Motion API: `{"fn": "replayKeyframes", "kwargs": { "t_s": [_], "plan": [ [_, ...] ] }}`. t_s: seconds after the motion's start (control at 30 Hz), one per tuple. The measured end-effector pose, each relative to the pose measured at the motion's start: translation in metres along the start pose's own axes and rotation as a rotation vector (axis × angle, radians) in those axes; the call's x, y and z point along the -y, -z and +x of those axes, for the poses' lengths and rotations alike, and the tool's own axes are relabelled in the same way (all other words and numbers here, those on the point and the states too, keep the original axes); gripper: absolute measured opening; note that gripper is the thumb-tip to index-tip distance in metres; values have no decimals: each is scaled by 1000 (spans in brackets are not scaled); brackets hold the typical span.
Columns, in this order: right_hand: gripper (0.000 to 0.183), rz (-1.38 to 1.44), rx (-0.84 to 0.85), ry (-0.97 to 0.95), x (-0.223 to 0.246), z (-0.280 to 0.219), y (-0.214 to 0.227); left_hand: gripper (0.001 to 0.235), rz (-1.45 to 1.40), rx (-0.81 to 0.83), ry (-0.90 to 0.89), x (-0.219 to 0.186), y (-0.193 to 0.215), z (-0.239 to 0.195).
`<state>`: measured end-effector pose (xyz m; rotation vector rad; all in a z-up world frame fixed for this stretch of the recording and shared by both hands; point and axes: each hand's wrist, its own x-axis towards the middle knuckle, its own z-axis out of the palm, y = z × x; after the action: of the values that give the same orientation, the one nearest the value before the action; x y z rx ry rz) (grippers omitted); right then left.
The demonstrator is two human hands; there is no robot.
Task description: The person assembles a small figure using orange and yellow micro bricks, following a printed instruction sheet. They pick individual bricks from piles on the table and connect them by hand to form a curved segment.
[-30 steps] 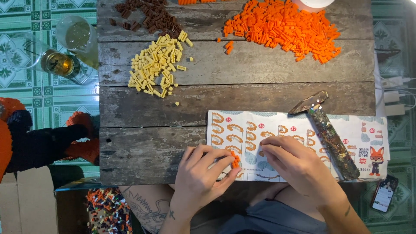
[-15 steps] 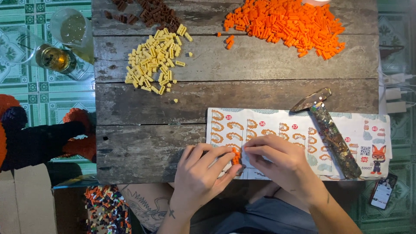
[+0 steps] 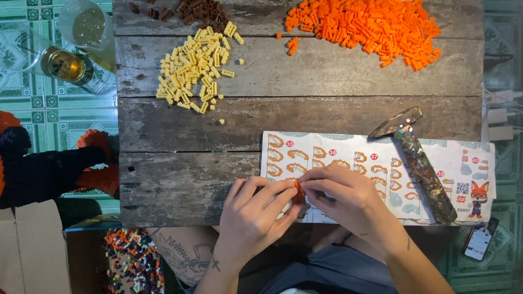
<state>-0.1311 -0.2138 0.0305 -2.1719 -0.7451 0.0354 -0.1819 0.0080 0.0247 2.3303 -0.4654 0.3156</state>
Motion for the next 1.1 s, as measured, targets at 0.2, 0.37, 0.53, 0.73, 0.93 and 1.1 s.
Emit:
{"fn": "replayKeyframes", "kwargs": {
  "t_s": [0.2,0.37,0.53,0.73,0.93,1.1],
  "plan": [
    [20,-39,28,31,3,3,3,34,1,-2,-5,-1,2,1],
    [16,-64,82,58,6,9,9,36,-6,7,-5,0,1,0],
    [12,-134,187,77,22,19,23,40,-18,52,-9,3,2,-3],
    [87,-262,477,81,38,26,30,31,-16,16,-34,0,4,2],
    [20,-304,555,66,15,45,34,28,10,1,-35,0,1,1],
    [9,-431,27,214,-19,116,44,40,74,28,-18,0,-2,-1]
  ]
}}
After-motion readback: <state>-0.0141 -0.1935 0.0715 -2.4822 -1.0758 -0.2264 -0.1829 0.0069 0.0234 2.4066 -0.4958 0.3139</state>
